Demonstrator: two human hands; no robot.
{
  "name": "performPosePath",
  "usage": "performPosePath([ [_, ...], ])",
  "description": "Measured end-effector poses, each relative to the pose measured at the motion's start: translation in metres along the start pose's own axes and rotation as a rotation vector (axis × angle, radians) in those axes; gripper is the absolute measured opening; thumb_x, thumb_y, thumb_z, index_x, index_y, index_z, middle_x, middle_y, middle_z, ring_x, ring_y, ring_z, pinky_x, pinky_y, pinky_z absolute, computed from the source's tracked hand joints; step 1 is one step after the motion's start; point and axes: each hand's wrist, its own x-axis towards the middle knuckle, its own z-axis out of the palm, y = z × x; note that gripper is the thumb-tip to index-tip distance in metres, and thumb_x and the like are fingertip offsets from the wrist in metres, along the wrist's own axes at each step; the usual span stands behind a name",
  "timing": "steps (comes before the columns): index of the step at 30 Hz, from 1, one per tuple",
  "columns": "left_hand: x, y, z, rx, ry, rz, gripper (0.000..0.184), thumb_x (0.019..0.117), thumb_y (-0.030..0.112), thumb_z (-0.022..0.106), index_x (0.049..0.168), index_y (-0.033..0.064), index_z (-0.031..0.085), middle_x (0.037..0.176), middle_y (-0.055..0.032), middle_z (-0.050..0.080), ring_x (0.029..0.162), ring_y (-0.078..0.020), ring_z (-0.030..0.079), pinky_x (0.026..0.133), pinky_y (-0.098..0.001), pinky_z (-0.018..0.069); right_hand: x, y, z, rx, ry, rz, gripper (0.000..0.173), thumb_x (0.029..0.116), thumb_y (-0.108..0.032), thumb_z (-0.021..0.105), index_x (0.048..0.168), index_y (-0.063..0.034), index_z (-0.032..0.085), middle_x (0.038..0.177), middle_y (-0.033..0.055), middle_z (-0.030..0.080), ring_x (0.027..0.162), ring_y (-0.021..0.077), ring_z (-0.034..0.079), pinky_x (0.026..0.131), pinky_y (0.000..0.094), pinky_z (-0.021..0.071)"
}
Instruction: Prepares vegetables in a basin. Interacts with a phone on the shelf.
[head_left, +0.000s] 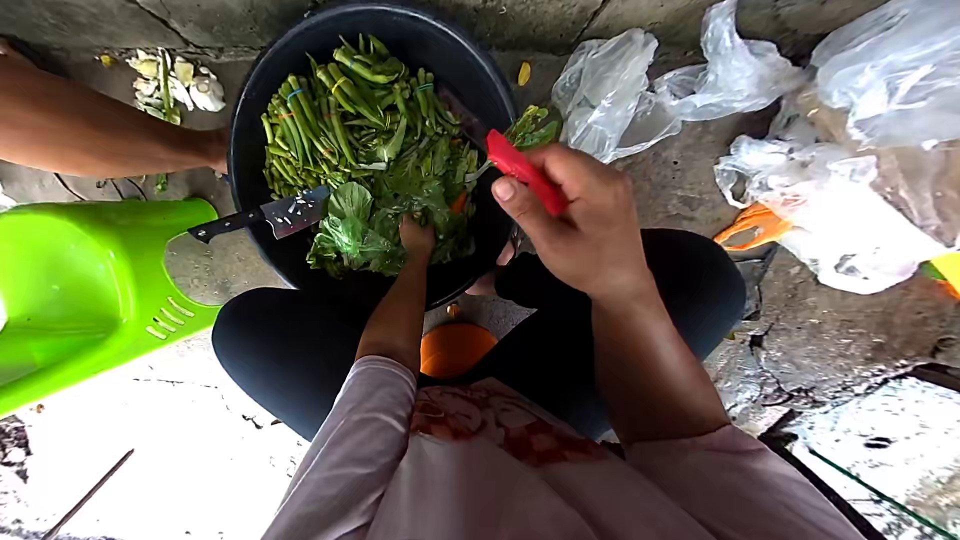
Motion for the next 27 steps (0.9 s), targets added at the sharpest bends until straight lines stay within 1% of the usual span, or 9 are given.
performPosePath([
  [6, 0.001, -0.006, 0.009, 0.088, 0.048, -0.009, 0.056, 0.0962, 0.023, 0.065, 0.145, 0.0000, 0.048, 0.134, -0.0275, 0.060, 0.125, -0.0418, 0.060, 0.103, -0.0597, 0.0479, -0.004, 0.004, 0.003, 0.007, -0.017, 0.033, 0.036, 0.1027, -0.039, 0.060, 0.111, -0.0057, 0.069, 0.093, 0.0065, 0.067, 0.072, 0.0113, 0.064, 0.061, 0.0291, 0.0549],
  [9, -0.002, -0.006, 0.001, 0.052, 0.000, -0.042, 0.061, 0.0975, 0.025, 0.067, 0.148, -0.0004, 0.044, 0.134, -0.0292, 0.060, 0.126, -0.0436, 0.059, 0.105, -0.0596, 0.0466, -0.002, 0.007, 0.004, -0.004, 0.004, 0.034, 0.038, 0.1024, -0.040, 0.060, 0.108, -0.0047, 0.071, 0.093, 0.0078, 0.068, 0.077, 0.0135, 0.064, 0.066, 0.0325, 0.0537],
  [12, -0.007, -0.012, -0.003, -0.200, 0.006, -0.046, 0.064, 0.0908, 0.017, 0.076, 0.145, -0.0026, 0.047, 0.133, -0.0287, 0.060, 0.125, -0.0406, 0.059, 0.106, -0.0561, 0.0470, -0.001, 0.009, 0.008, -0.003, 0.012, 0.044, 0.040, 0.1022, -0.043, 0.060, 0.105, -0.0046, 0.071, 0.090, 0.0080, 0.067, 0.077, 0.0142, 0.063, 0.068, 0.0336, 0.0527],
  [15, -0.029, -0.009, -0.016, -0.647, 0.025, -0.031, 0.045, 0.0870, 0.002, 0.076, 0.128, -0.0025, 0.058, 0.118, -0.0205, 0.065, 0.104, -0.0275, 0.065, 0.089, -0.0462, 0.0555, 0.000, 0.012, 0.011, -0.044, -0.044, 0.084, 0.048, 0.1035, -0.050, 0.054, 0.109, -0.0048, 0.070, 0.092, 0.0104, 0.067, 0.080, 0.0206, 0.065, 0.070, 0.0424, 0.0531],
  [17, -0.055, 0.002, -0.042, -0.845, -0.004, 0.062, 0.044, 0.0866, -0.004, 0.073, 0.128, -0.0041, 0.056, 0.116, -0.0184, 0.065, 0.101, -0.0237, 0.066, 0.088, -0.0433, 0.0574, 0.001, 0.014, 0.014, -0.095, -0.122, 0.117, 0.054, 0.1051, -0.053, 0.048, 0.111, -0.0035, 0.069, 0.097, 0.0146, 0.068, 0.085, 0.0289, 0.067, 0.073, 0.0520, 0.0532],
  [20, -0.098, 0.023, -0.096, -0.839, -0.010, 0.388, 0.035, 0.0845, -0.006, 0.074, 0.116, -0.0055, 0.061, 0.103, -0.0143, 0.071, 0.094, -0.0190, 0.071, 0.088, -0.0384, 0.0603, -0.002, 0.015, 0.019, -0.171, -0.239, 0.159, 0.054, 0.1066, -0.052, 0.045, 0.109, -0.0032, 0.069, 0.097, 0.0185, 0.068, 0.089, 0.0372, 0.067, 0.072, 0.0607, 0.0513],
  [23, -0.132, 0.039, -0.148, -0.584, 0.041, 0.680, 0.034, 0.0859, 0.001, 0.075, 0.117, -0.0017, 0.064, 0.100, -0.0083, 0.074, 0.091, -0.0131, 0.072, 0.086, -0.0351, 0.0610, -0.004, 0.013, 0.023, -0.160, -0.281, 0.144, 0.052, 0.1043, -0.051, 0.051, 0.108, -0.0025, 0.069, 0.095, 0.0184, 0.068, 0.088, 0.0369, 0.068, 0.073, 0.0611, 0.0515],
  [25, -0.147, 0.043, -0.171, -0.480, 0.104, 0.772, 0.033, 0.0870, 0.002, 0.075, 0.118, -0.0014, 0.063, 0.101, -0.0069, 0.073, 0.092, -0.0095, 0.071, 0.087, -0.0315, 0.0599, -0.007, 0.011, 0.024, -0.098, -0.259, 0.075, 0.050, 0.1032, -0.050, 0.053, 0.110, -0.0025, 0.067, 0.092, 0.0169, 0.068, 0.085, 0.0345, 0.068, 0.072, 0.0588, 0.0529],
  [27, -0.155, 0.044, -0.182, -0.435, 0.157, 0.842, 0.032, 0.0875, 0.002, 0.074, 0.118, -0.0023, 0.063, 0.100, -0.0058, 0.072, 0.090, -0.0062, 0.069, 0.085, -0.0275, 0.0590, -0.011, 0.010, 0.029, -0.029, -0.215, -0.020, 0.048, 0.1024, -0.051, 0.054, 0.103, -0.0050, 0.067, 0.086, 0.0120, 0.066, 0.078, 0.0283, 0.066, 0.067, 0.0525, 0.0521],
])
